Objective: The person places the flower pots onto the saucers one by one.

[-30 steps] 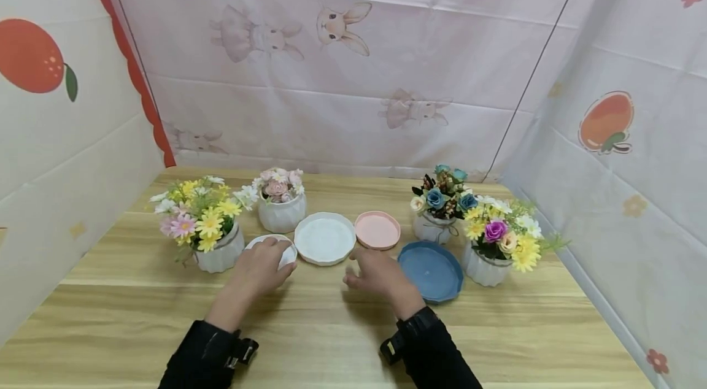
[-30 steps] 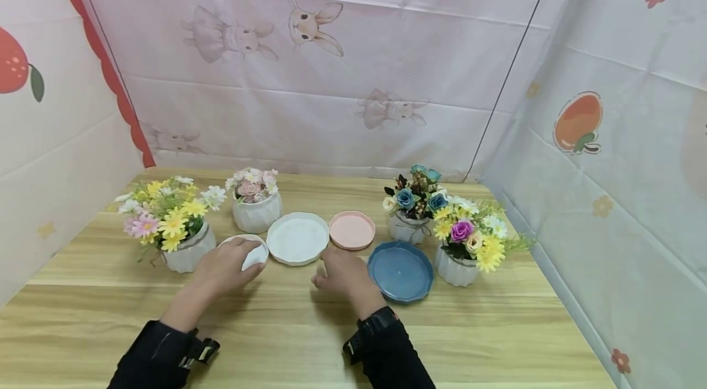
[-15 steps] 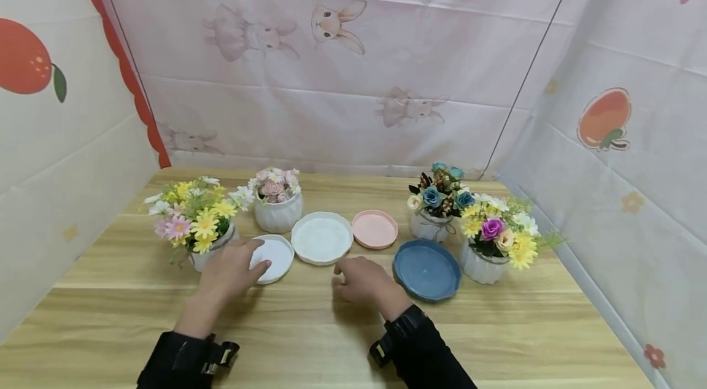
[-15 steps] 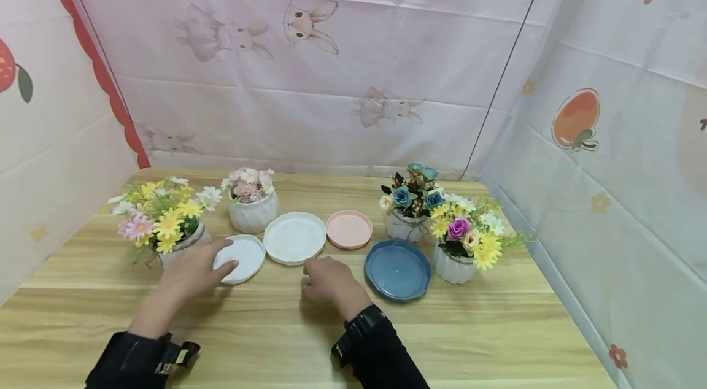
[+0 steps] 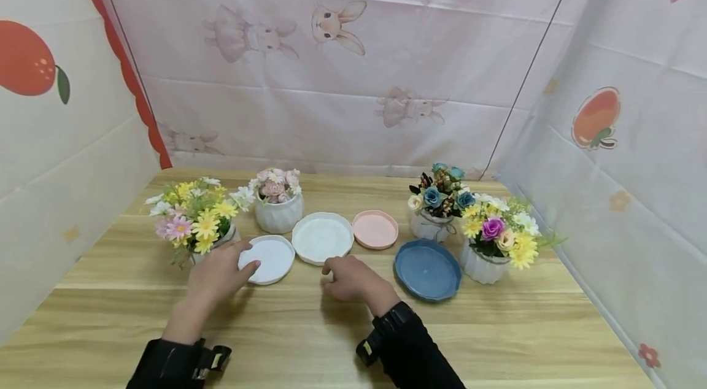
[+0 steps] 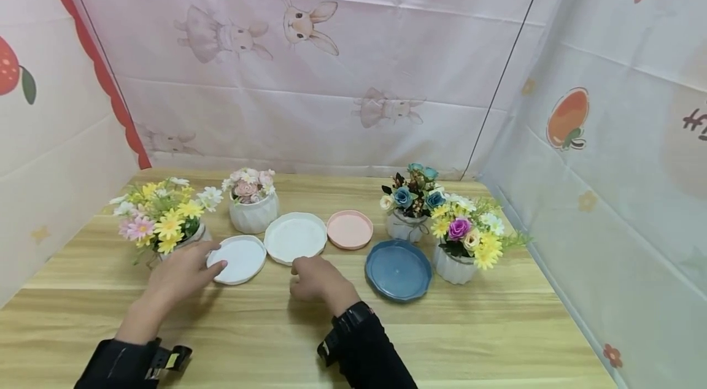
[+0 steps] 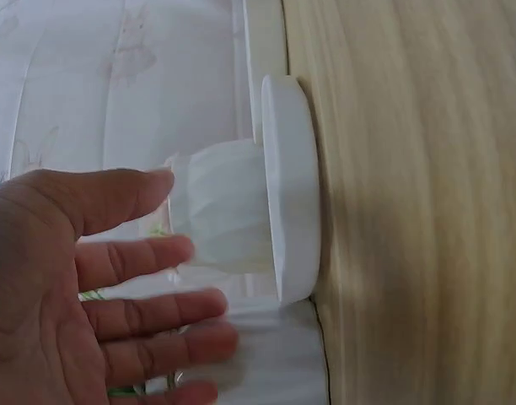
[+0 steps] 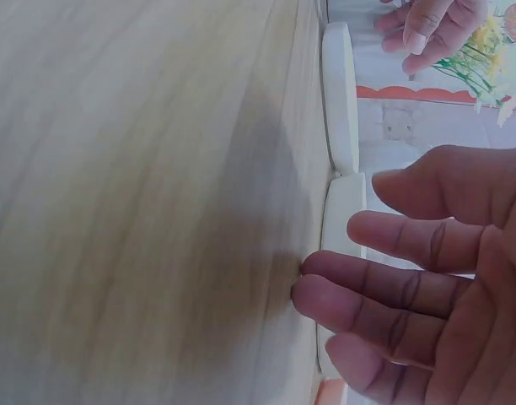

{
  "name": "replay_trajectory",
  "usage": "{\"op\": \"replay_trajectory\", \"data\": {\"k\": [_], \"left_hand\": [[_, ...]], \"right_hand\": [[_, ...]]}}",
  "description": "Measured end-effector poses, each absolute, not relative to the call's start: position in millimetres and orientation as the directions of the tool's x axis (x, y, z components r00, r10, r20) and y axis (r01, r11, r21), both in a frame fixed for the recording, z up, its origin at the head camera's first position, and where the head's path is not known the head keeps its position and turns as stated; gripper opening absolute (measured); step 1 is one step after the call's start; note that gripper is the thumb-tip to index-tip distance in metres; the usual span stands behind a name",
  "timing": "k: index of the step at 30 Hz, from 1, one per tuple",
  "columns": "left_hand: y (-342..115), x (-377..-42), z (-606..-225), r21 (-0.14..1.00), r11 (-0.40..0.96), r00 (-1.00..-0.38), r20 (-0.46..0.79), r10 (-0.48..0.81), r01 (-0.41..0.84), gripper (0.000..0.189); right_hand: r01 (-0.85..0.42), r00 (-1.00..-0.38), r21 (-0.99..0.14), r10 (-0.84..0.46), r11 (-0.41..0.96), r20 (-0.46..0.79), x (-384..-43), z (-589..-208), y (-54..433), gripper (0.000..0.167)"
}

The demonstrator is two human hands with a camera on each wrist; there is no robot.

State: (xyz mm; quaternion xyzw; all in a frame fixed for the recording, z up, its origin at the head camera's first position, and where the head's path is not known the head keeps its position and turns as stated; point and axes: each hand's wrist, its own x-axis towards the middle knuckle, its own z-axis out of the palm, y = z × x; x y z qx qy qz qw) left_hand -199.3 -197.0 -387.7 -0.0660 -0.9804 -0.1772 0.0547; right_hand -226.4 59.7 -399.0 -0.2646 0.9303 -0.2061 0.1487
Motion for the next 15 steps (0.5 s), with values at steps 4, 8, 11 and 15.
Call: {"op": "replay_trajectory", "data": {"k": [4,8,11,15], "left_hand": [[-206,-198,-383,0.387,0.920,-0.997,0.068,0.047,0.070,0.044],[-218,-194,-381,0.439,0.899,-0.998,0.053,-0.025,0.000,0.033],[-226,-191,-380,0.466,0.884,-0.996,0.048,-0.081,-0.050,0.027],[-234,-187,-377,0.470,0.874,-0.989,0.011,-0.145,-0.123,0.028]], "right_hand": [[-0.433,-0.807,-0.481,-0.566,0.762,-0.169,-229,-398,55,0.026],[-0.427,-0.799,-0.532,-0.580,0.731,-0.155,-230,-400,50,0.025],[-0.417,-0.800,-0.566,-0.582,0.711,-0.142,-232,-403,45,0.024],[-0.408,-0.801,-0.592,-0.584,0.695,-0.134,-234,-405,38,0.023]]}}
